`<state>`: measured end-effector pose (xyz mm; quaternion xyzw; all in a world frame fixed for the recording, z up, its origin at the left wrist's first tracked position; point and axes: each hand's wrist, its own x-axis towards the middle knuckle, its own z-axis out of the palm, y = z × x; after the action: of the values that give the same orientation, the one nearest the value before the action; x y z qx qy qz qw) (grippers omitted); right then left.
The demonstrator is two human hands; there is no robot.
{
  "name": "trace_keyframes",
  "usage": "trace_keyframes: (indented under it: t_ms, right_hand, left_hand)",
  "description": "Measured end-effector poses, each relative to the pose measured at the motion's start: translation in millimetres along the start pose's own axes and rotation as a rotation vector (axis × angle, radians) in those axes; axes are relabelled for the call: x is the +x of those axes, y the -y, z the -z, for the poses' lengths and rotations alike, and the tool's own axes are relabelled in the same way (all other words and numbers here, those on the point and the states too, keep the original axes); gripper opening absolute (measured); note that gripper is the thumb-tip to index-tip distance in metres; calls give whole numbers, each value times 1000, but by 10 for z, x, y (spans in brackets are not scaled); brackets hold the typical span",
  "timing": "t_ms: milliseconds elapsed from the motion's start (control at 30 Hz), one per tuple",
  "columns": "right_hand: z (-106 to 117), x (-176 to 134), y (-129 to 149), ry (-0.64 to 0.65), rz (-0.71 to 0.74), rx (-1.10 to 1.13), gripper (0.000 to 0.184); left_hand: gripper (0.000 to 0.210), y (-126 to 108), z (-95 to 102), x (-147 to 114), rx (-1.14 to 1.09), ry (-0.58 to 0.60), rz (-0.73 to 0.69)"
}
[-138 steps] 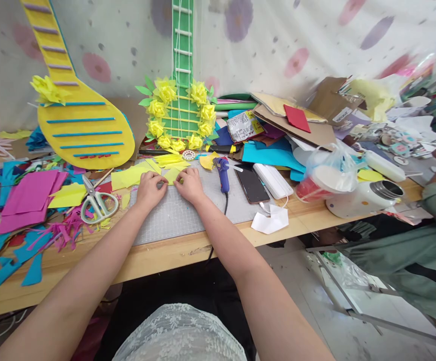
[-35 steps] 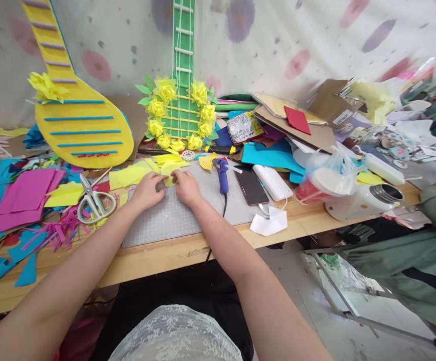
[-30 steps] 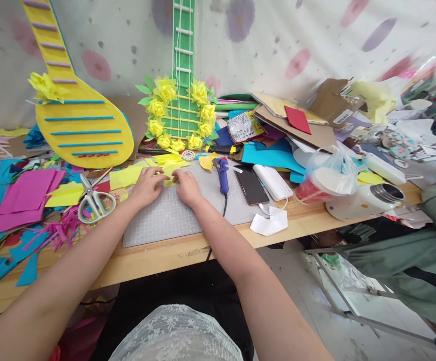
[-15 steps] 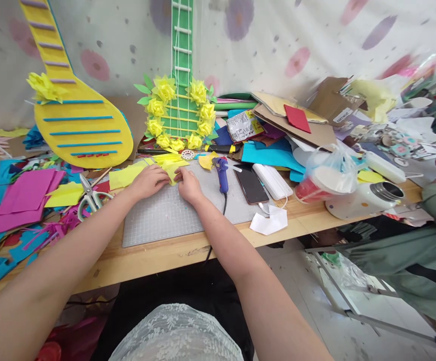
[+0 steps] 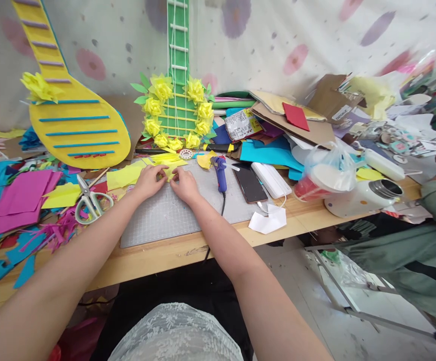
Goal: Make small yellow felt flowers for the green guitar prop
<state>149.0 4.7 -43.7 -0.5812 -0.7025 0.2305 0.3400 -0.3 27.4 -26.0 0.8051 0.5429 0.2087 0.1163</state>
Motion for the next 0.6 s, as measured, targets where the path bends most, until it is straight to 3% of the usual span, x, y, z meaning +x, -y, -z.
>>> trace_keyframes:
  t_ms: [200, 600]
  right_hand:
    - [-64, 16, 3, -15, 5, -95, 21]
    - [-42, 11, 23, 19, 47, -169, 15]
  left_hand:
    - [35, -49, -64, -35, -29, -85, 98]
    - [28, -52, -108, -53, -9, -101, 86]
